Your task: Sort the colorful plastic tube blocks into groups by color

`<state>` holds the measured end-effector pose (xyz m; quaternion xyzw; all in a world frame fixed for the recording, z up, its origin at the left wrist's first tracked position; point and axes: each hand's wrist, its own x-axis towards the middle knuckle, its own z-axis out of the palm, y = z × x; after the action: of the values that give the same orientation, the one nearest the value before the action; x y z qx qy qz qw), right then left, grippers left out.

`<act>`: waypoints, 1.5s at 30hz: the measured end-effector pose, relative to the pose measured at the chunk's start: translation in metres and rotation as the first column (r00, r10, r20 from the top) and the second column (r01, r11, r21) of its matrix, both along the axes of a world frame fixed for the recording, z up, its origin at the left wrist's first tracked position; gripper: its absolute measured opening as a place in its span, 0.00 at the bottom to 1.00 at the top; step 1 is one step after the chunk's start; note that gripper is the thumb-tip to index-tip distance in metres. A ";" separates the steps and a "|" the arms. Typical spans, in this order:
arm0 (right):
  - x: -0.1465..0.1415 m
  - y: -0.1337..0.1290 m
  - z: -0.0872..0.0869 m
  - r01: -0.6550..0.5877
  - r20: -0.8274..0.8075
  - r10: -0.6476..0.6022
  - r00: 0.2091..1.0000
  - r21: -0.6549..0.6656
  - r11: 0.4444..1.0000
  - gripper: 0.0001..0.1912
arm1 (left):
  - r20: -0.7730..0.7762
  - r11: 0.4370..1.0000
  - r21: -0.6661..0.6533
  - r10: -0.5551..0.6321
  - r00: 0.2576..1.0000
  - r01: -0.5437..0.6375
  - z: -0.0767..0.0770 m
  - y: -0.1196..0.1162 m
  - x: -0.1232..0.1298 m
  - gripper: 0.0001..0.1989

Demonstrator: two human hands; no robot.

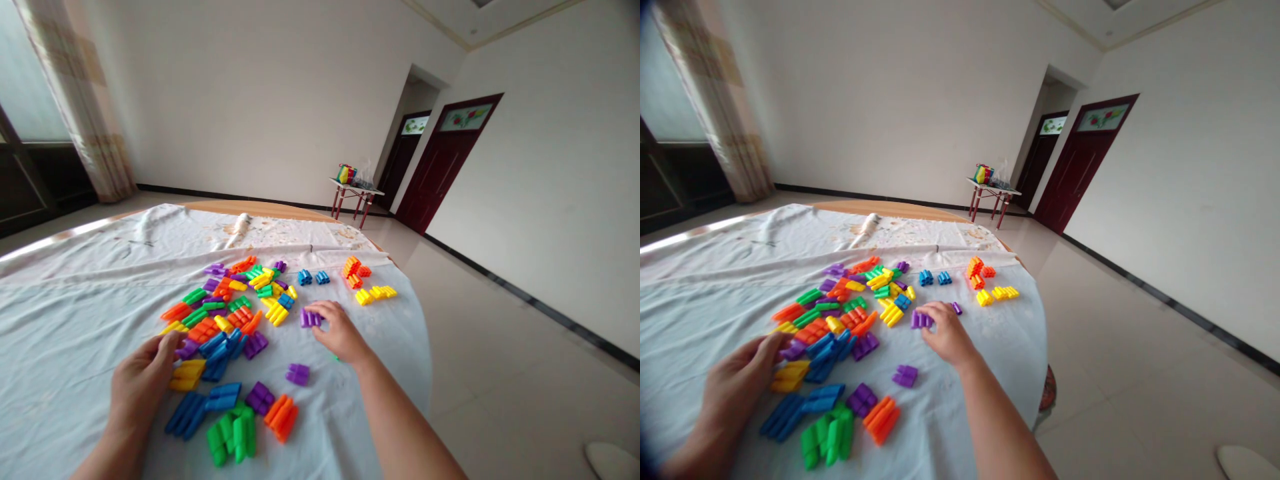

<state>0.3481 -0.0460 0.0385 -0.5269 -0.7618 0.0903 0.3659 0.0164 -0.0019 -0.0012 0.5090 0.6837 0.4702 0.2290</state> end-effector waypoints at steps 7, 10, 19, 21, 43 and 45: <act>0.078 0.019 0.006 0.275 0.337 -0.248 0.908 -0.033 0.961 0.23 | 0.085 0.997 -0.073 -0.004 0.996 0.010 -0.004 0.005 -0.003 0.22; 0.093 0.025 -0.001 0.322 0.453 -0.253 0.855 -0.080 0.943 0.23 | 0.087 0.998 -0.065 -0.010 0.996 0.016 -0.010 0.008 -0.006 0.22; 0.094 0.037 -0.012 0.357 0.548 -0.196 0.813 -0.205 0.911 0.25 | 0.114 0.999 -0.042 -0.007 0.993 0.012 -0.017 0.010 -0.009 0.22; 0.094 0.039 -0.015 0.339 0.525 -0.175 0.833 -0.233 0.911 0.26 | 0.108 0.999 -0.034 -0.008 0.994 0.011 -0.015 0.010 -0.008 0.22; 0.072 0.048 -0.013 0.200 0.427 -0.065 0.902 -0.278 0.940 0.23 | 0.114 0.996 -0.081 -0.030 0.993 0.039 -0.005 0.005 -0.005 0.22; 0.073 0.049 -0.012 0.199 0.415 -0.079 0.906 -0.255 0.946 0.22 | 0.115 0.995 -0.089 -0.030 0.993 0.041 -0.006 0.005 -0.005 0.22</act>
<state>0.4215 0.0030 0.0267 -0.6358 -0.7586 0.0655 0.1267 0.0109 0.0034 -0.0077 0.4826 0.6810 0.4627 0.2986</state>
